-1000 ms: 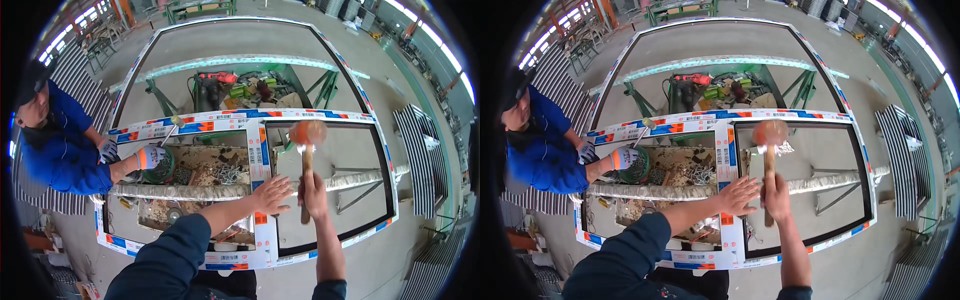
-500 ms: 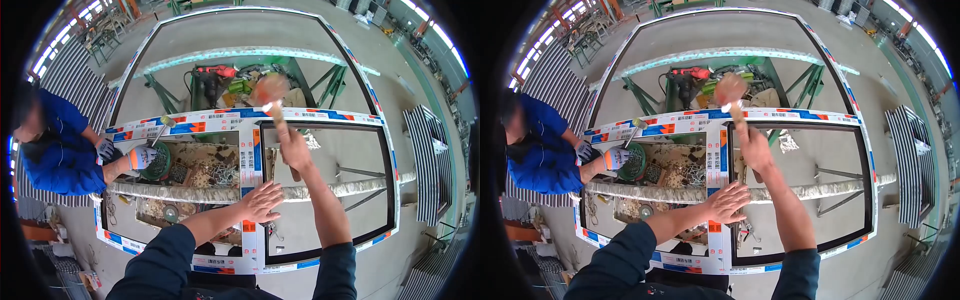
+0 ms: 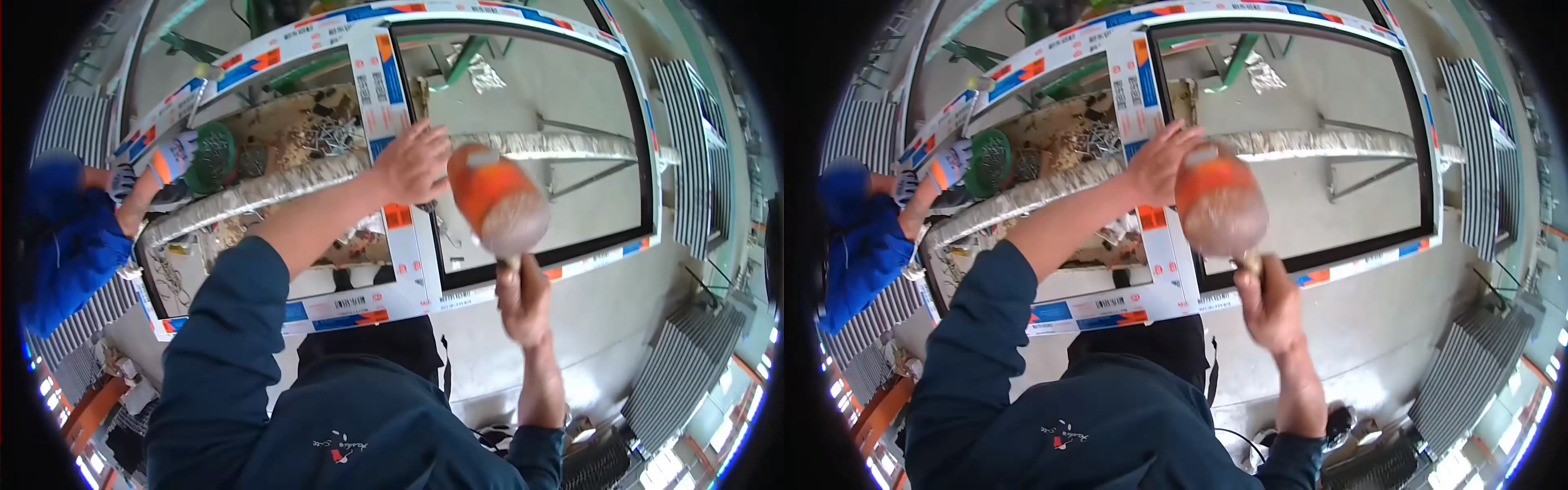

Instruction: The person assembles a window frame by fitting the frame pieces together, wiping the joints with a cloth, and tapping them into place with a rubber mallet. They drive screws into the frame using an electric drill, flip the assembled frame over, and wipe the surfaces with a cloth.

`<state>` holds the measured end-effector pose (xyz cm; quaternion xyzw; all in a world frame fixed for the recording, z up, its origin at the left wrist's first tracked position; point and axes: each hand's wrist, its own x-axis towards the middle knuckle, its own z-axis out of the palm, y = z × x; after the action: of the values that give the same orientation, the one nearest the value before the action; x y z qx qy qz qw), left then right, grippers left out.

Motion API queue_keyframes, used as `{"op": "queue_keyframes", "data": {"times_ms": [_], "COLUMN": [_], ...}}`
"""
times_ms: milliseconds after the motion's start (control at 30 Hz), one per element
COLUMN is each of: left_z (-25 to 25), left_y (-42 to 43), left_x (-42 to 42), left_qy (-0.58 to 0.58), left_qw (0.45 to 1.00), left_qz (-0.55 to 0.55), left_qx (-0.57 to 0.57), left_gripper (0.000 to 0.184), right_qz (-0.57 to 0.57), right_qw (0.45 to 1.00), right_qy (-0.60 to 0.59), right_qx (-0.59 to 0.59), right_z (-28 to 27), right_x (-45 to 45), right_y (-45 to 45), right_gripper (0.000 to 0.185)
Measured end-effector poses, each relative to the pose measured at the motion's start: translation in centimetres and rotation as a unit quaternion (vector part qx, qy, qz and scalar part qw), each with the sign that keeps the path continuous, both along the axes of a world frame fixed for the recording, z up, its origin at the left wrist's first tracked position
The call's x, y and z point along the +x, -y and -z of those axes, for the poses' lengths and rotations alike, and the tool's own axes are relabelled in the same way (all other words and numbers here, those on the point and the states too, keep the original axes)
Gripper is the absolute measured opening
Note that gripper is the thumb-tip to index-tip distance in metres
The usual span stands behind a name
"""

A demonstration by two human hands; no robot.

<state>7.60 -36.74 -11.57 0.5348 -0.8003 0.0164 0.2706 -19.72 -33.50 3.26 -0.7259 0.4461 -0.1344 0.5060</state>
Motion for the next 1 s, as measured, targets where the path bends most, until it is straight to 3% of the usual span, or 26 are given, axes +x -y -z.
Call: {"op": "queue_keyframes", "data": {"times_ms": [67, 133, 200, 267, 367, 433, 500, 533, 567, 600, 633, 667, 700, 733, 833, 900, 933, 967, 1000], "left_z": [0.0, -0.3, -0.1, -0.1, -0.1, -0.7, 1.3, 0.9, -0.4, 0.7, 1.0, 0.4, -0.3, 0.9, 0.2, -0.1, -1.0, -1.3, 0.4], "left_y": [-0.4, -0.5, -0.6, -0.4, -0.7, -0.7, -0.4, -0.4, -0.3, -0.4, -0.2, -0.2, -0.4, -0.2, 0.8, 1.8, 2.0, 2.1, 2.7], "left_x": [0.0, -0.1, 0.1, 0.1, 0.3, 0.3, 0.0, 0.1, 0.4, 0.3, 0.2, 0.3, 0.8, 0.8, 2.7, 4.0, 4.0, 3.9, 3.9], "left_qy": [0.09, 0.088, 0.089, 0.096, 0.094, 0.065, 0.012, -0.025, 0.013, -0.034, -0.043, -0.041, -0.058, -0.055, 0.012, 0.062, 0.097, 0.129, 0.063], "left_qw": [0.987, 0.987, 0.985, 0.985, 0.987, 0.989, 0.999, 1.0, 0.997, 0.999, 0.999, 0.998, 0.988, 0.992, 0.983, 0.983, 0.979, 0.97, 0.977], "left_qz": [-0.03, -0.028, -0.038, -0.052, -0.055, -0.027, -0.022, -0.015, -0.007, -0.022, -0.02, -0.021, 0.005, 0.001, 0.063, 0.047, -0.009, -0.063, -0.045], "left_qx": [0.132, 0.132, 0.14, 0.134, 0.119, 0.13, -0.032, -0.005, 0.079, 0.008, 0.002, 0.052, 0.145, 0.117, 0.174, 0.168, 0.182, 0.198, 0.2], "left_gripper": [0.047, 0.051, 0.057, 0.056, 0.051, 0.048, 0.043, 0.043, 0.045, 0.045, 0.045, 0.045, 0.045, 0.046, 0.046, 0.05, 0.052, 0.054, 0.059], "right_qz": [0.033, 0.049, 0.041, -0.016, 0.022, 0.078, 0.101, 0.108, 0.11, 0.058, 0.011, 0.002, 0.062, 0.12, 0.12, 0.083, 0.034, 0.039, 0.022], "right_qw": [0.999, 0.998, 0.998, 0.966, 0.961, 0.971, 0.981, 0.982, 0.985, 0.981, 0.968, 0.971, 0.966, 0.943, 0.965, 0.981, 0.995, 0.994, 0.996], "right_qy": [-0.016, 0.026, -0.022, -0.259, -0.274, -0.213, -0.163, -0.147, -0.123, -0.182, -0.248, -0.238, -0.219, -0.2, -0.139, -0.123, -0.084, -0.093, -0.081], "right_qx": [0.03, -0.017, -0.046, 0.0, 0.031, 0.078, 0.03, 0.044, 0.057, 0.044, 0.033, 0.018, 0.126, 0.239, 0.189, 0.124, 0.044, 0.045, 0.026], "right_z": [0.2, 0.0, 3.0, 6.0, 4.8, 3.1, 3.4, 3.8, 4.7, 5.6, 6.0, 5.4, 4.0, 2.7, 0.6, -1.2, -0.6, -3.0, -3.5], "right_x": [-2.5, -2.1, -2.2, -1.6, -1.1, -1.4, -3.0, -3.4, -3.2, -3.0, -2.9, -2.2, -1.5, -0.8, 0.1, 2.9, 4.4, 8.1, 10.9], "right_y": [-5.3, -9.6, -13.4, -14.6, -13.6, -13.0, -14.2, -14.8, -14.9, -14.0, -13.0, -12.2, -11.1, -10.1, -6.4, -2.0, 0.5, 2.7, 5.1], "right_gripper": [0.031, 0.027, 0.025, 0.03, 0.039, 0.037, 0.036, 0.035, 0.035, 0.033, 0.031, 0.031, 0.031, 0.031, 0.032, 0.029, 0.032, 0.033, 0.035]}}
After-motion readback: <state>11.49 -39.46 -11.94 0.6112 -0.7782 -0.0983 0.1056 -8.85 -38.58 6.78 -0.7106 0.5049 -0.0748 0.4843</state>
